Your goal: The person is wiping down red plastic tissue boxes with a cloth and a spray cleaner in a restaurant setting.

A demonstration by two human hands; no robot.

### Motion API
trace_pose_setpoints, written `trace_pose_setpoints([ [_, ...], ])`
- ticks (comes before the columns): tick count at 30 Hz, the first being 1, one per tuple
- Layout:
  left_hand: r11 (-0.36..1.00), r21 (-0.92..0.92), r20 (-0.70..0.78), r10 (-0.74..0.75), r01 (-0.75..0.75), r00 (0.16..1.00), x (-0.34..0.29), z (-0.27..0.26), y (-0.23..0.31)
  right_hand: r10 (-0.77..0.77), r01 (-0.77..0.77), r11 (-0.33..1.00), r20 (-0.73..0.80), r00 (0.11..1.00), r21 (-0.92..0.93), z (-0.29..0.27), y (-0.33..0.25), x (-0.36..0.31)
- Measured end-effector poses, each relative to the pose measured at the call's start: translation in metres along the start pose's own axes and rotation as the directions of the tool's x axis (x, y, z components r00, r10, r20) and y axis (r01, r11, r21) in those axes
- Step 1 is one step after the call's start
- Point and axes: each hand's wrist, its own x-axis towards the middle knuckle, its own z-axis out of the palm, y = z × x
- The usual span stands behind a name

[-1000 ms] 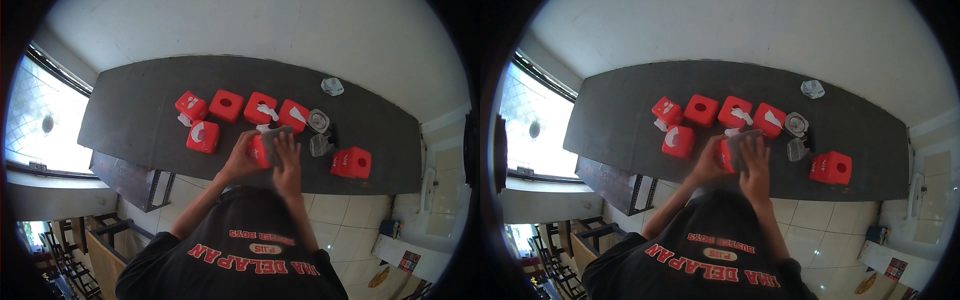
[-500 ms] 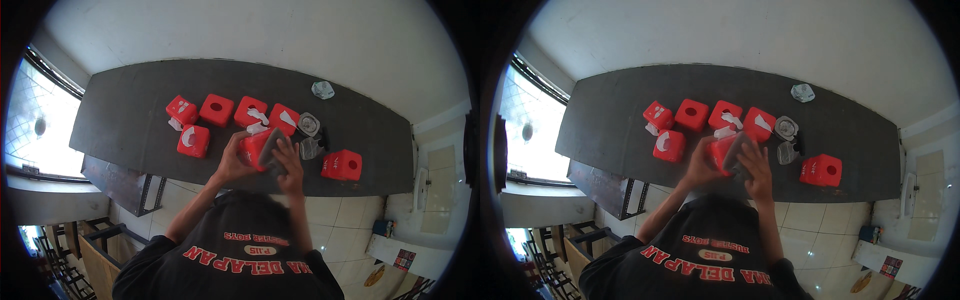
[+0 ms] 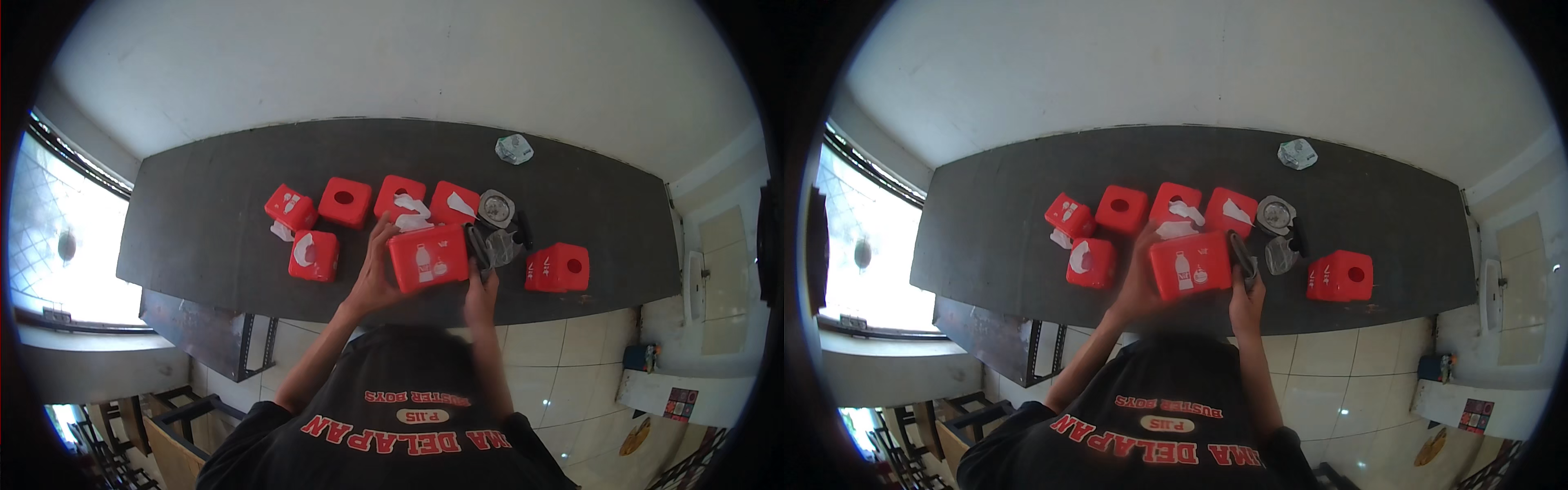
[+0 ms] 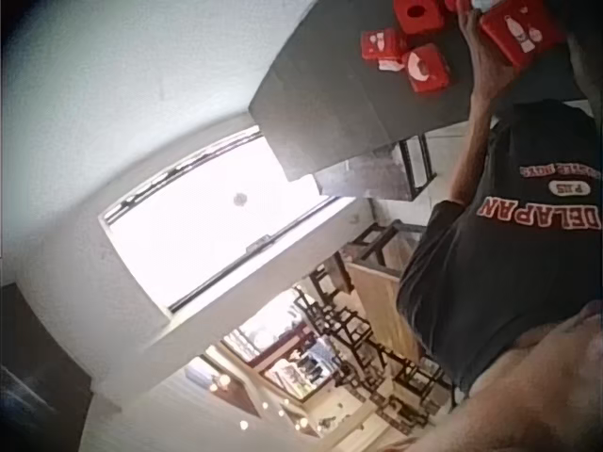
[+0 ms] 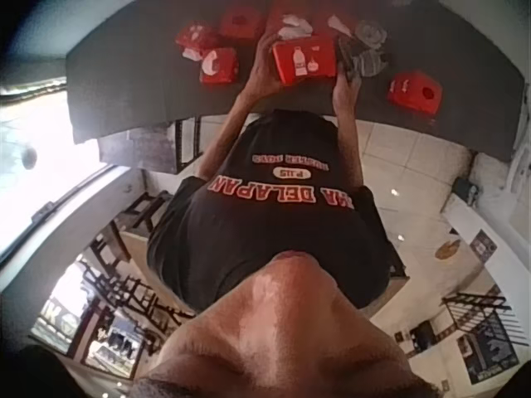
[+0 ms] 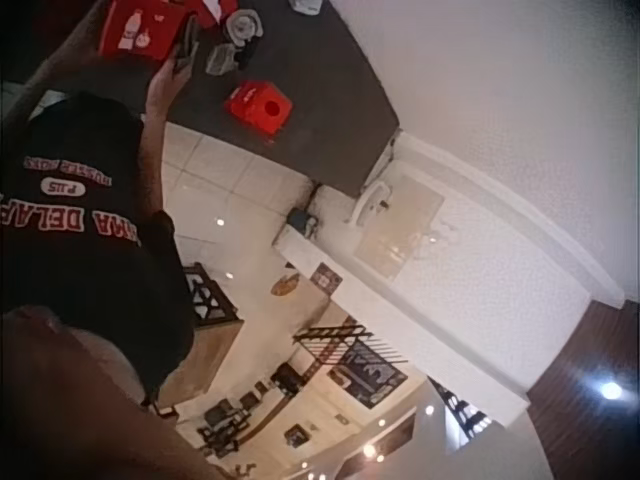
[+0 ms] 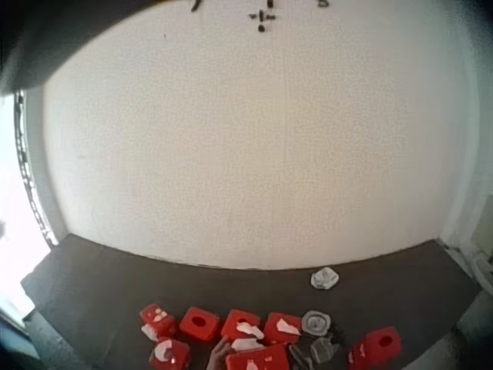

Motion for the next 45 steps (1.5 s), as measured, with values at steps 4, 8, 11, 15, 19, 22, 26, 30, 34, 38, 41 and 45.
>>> trace_pose_setpoints([
  [4, 0.901, 0.428, -0.058, 0.109, -0.074, 0.992, 0.009, -0.008, 0.007, 0.048, -0.049, 0.995, -0.018, 0.999, -0.087, 0.004, -0.004, -0.002],
  [8, 0.870, 0.484, 0.021, -0.118, 0.093, 0.993, 0.015, -0.014, 0.015, 0.024, -0.003, 0.986, 0.130, 0.991, -0.164, 0.022, -0.007, -0.005],
  [11, 0.862, 0.494, -0.012, -0.122, 0.112, 0.992, 0.013, -0.009, 0.008, -0.222, 0.292, 0.928, 0.285, 0.933, -0.233, 0.037, -0.019, -0.010],
  [15, 0.864, 0.489, -0.092, -0.087, 0.121, 0.992, 0.012, -0.019, -0.004, -0.256, 0.452, 0.838, 0.512, 0.820, -0.305, 0.036, -0.041, -0.017],
  [19, 0.828, 0.552, -0.048, -0.082, 0.095, 0.996, 0.008, -0.025, -0.001, -0.236, 0.394, 0.895, 0.524, 0.818, -0.212, 0.017, -0.031, -0.014],
  [22, 0.862, 0.487, -0.055, -0.132, 0.142, 0.990, 0.002, -0.022, 0.000, -0.031, 0.078, 0.981, 0.250, 0.968, -0.179, 0.008, -0.036, -0.010],
  [26, 0.888, 0.426, -0.130, -0.127, 0.171, 0.983, 0.000, -0.009, 0.001, -0.227, 0.258, 0.947, 0.169, 0.959, -0.192, 0.013, -0.038, 0.014],
  [30, 0.853, 0.521, -0.006, -0.034, 0.032, 0.999, 0.012, 0.001, 0.002, -0.413, 0.539, 0.763, 0.373, 0.831, -0.357, 0.037, -0.036, 0.019],
  [34, 0.944, 0.331, -0.038, -0.006, 0.018, 0.999, 0.009, 0.001, -0.012, -0.442, 0.749, 0.538, 0.626, 0.642, -0.388, 0.047, -0.037, 0.010],
  [38, 0.960, 0.261, -0.091, -0.080, 0.101, 0.993, 0.010, -0.015, -0.013, -0.331, 0.752, 0.594, 0.765, 0.553, -0.287, 0.019, -0.042, 0.007],
  [41, 0.942, 0.316, -0.032, -0.105, 0.110, 0.994, 0.011, -0.020, -0.009, -0.333, 0.689, 0.631, 0.677, 0.656, -0.357, -0.009, -0.027, 0.011],
  [45, 0.944, 0.326, 0.003, -0.065, 0.060, 0.998, 0.001, -0.019, -0.018, -0.409, 0.547, 0.705, 0.372, 0.833, -0.451, -0.028, 0.000, 0.020],
])
